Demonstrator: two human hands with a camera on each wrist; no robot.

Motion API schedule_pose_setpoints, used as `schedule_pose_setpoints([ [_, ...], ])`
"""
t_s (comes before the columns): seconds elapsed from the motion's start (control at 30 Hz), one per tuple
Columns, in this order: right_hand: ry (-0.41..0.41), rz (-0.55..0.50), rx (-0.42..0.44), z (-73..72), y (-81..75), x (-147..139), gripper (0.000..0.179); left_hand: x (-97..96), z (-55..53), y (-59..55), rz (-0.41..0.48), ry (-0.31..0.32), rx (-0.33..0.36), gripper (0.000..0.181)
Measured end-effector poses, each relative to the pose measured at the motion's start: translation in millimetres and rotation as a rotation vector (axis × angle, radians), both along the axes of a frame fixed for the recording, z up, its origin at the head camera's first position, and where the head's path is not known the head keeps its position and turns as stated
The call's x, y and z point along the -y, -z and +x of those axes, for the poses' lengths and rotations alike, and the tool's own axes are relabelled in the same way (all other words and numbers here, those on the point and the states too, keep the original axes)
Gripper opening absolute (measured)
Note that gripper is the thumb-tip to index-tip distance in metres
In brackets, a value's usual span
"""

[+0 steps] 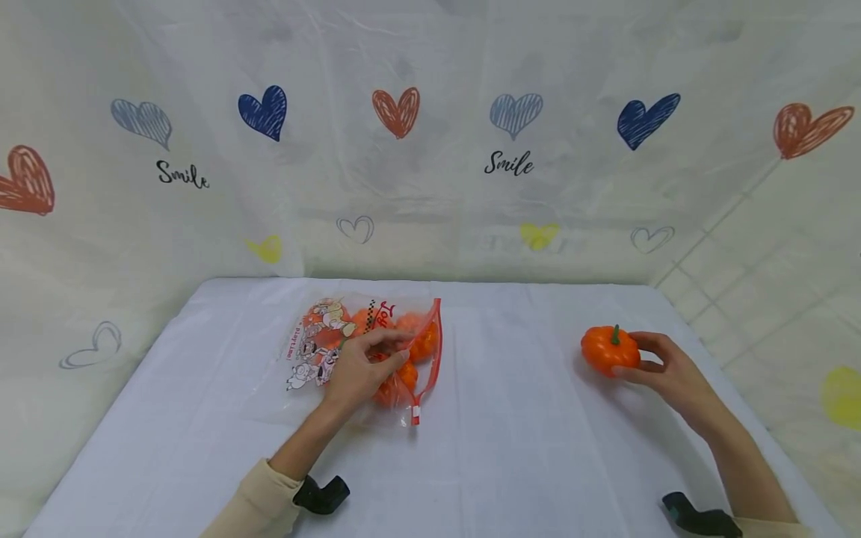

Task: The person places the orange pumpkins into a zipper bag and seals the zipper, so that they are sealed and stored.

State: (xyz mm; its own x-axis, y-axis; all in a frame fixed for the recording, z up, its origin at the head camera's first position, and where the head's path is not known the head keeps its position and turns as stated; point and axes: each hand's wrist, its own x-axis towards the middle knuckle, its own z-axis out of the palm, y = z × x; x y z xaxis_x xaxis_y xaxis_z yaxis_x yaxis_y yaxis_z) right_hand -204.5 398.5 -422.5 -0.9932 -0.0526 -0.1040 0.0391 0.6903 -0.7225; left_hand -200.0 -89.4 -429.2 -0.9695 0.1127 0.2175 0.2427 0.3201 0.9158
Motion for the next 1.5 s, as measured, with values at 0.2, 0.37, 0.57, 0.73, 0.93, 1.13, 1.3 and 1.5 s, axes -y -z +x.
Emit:
schedule_pose_setpoints([
  [0.2,0.021,-0.060,-0.078,1.1,-0.1,18,0.080,0.1,-0.3,0.7,0.005,0.000,-0.011,0.024],
  [0.37,-0.003,-0.098,-0.165,3.1,-0.9,30,0.074,0.0,-0.5,1.1,0.007,-0.005,-0.012,0.025],
  [0.57,-0.056,-0.154,-0.210,5.7,-3.9,50,0.069,0.2,-0.1,1.3,0.010,-0.004,-0.015,0.025],
  [0.73,-0.063,-0.169,-0.185,7.4,-7.4,67,0.069,0.6,-0.2,1.8,0.015,0.002,-0.023,0.026],
  [0.93,-0.075,-0.178,-0.184,5.1,-8.9,82,0.071,0.9,-1.1,3.1,0.017,0.001,-0.032,0.025],
  [1.13,-0.086,-0.196,-0.176,6.3,-13.3,94,0.070,0.5,-0.8,1.6,0.010,-0.007,-0.036,0.026],
  [1.3,-0.116,-0.222,-0.176,6.8,-14.0,107,0.069,0.4,-0.8,1.6,0.010,-0.012,-0.027,0.026],
  [1.5,-0.152,-0.264,-0.176,7.6,-11.6,123,0.066,0.3,-0.2,2.2,0.010,-0.007,-0.030,0.024],
])
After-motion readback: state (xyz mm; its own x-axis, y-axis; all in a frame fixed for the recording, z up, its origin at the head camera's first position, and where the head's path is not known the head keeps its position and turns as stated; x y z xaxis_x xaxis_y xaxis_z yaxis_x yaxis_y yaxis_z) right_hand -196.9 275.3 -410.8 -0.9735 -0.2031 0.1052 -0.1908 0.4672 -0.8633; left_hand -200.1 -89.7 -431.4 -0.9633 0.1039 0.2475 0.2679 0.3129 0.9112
